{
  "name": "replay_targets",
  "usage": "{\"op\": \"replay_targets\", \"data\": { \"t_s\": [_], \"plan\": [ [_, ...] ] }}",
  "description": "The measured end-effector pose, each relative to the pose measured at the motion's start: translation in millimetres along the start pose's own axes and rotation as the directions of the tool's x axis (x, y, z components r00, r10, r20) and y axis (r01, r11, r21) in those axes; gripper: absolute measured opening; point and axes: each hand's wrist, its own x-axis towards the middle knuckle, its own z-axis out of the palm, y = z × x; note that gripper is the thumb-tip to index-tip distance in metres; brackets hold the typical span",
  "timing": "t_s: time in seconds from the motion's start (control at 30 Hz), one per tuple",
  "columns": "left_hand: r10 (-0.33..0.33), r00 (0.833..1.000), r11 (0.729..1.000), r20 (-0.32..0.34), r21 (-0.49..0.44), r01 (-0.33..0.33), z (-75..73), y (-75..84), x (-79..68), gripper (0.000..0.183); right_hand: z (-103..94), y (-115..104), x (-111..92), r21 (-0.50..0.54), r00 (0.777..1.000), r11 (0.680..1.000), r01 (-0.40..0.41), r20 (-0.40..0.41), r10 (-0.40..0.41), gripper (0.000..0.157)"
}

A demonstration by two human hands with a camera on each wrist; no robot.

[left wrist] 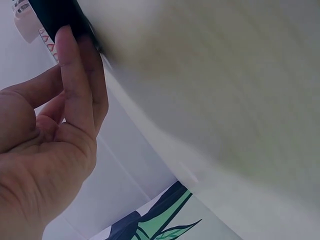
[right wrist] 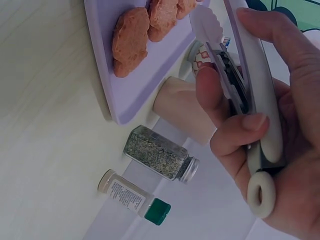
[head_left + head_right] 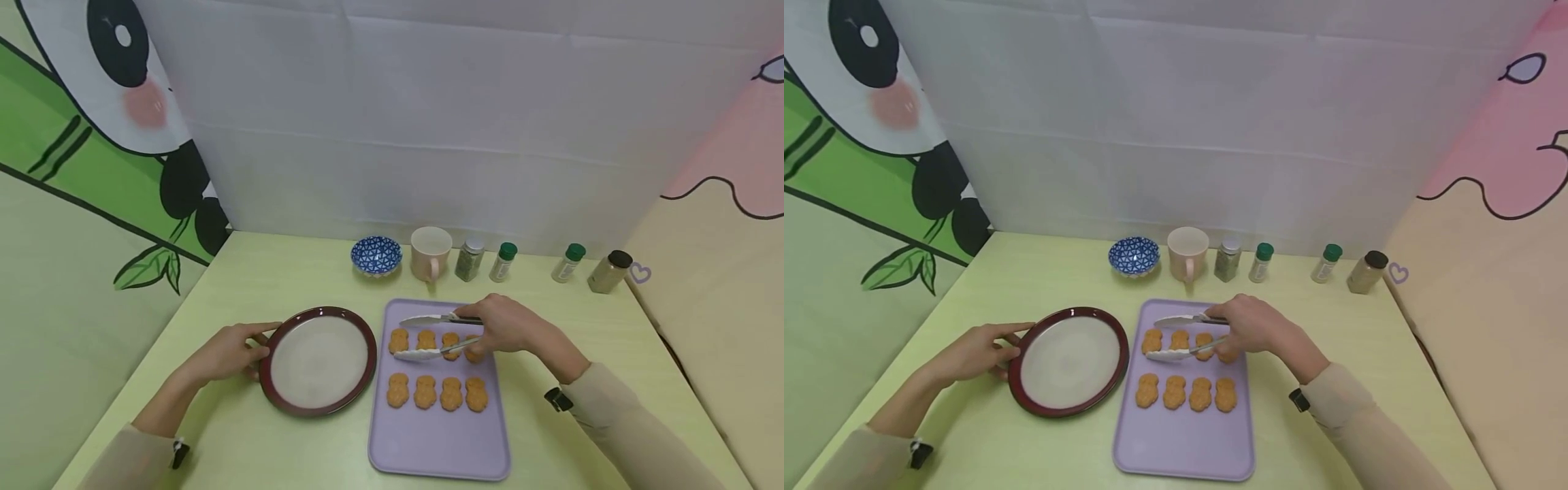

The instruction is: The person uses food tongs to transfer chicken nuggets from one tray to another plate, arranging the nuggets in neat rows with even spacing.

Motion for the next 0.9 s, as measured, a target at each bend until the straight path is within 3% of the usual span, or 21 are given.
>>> {"op": "replay_targets", "data": {
  "t_s": [0.2,0.5,0.7,0.9],
  "plan": [
    [-0.001,1.0,1.0,-0.006,0.006,0.001,-2.5,1.7,-3.7,0.053,0.8,-2,4,0.014,1.0,1.0,-0.017,0.009,0.017,0.054],
    [0.001,1.0,1.0,-0.002,0.009,-0.001,-5.7,2.0,-6.0,0.053,-8.4,-14,12,0.036,0.998,0.999,0.038,-0.051,-0.036,0.053],
    [0.006,1.0,1.0,-0.001,0.002,-0.006,-4.5,3.2,-4.6,0.052,-16.4,-48,43,-0.016,0.99,0.995,0.098,-0.103,-0.099,0.054],
    [0.001,1.0,1.0,0.0,0.011,-0.001,-1.4,5.1,-3.7,0.053,-4.3,-84,85,-0.065,0.98,0.985,0.162,-0.104,-0.168,0.054]
  ]
}}
